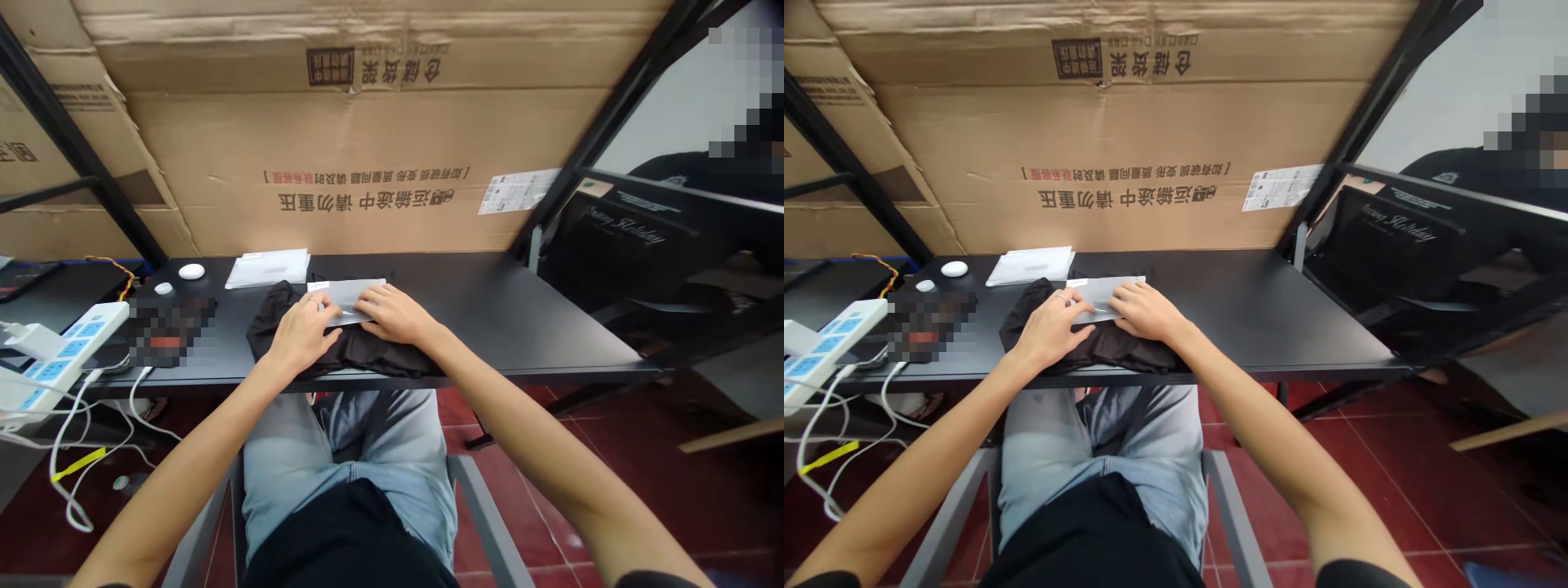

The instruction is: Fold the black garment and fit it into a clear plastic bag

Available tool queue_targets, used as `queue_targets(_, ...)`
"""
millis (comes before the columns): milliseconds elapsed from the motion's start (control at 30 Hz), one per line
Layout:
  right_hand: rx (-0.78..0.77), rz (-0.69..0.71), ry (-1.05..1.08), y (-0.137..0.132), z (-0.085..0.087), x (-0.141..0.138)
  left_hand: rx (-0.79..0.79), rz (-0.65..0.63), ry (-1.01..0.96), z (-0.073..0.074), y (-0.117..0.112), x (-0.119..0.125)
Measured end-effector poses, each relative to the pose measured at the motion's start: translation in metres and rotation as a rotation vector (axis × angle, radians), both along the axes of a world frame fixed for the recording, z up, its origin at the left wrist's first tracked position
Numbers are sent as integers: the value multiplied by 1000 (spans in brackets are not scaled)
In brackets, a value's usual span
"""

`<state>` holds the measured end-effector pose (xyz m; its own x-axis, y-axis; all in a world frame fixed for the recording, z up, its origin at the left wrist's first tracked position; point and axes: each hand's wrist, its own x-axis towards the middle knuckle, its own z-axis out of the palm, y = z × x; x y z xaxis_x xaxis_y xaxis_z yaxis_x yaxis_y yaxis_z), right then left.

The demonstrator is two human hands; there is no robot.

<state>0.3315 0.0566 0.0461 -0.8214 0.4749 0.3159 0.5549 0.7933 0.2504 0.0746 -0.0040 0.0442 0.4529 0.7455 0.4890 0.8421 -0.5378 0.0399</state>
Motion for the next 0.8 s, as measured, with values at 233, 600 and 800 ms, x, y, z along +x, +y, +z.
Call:
queue_targets(233,-69,80,178,-8,-5,48,68,-32,176,-3,5,4)
queue_targets(600,28,38,281,-22,-19,80,65,-82,127,5,-1,33)
queue_targets(800,67,48,300,-19,-19,80,110,-210,136,5,12,94)
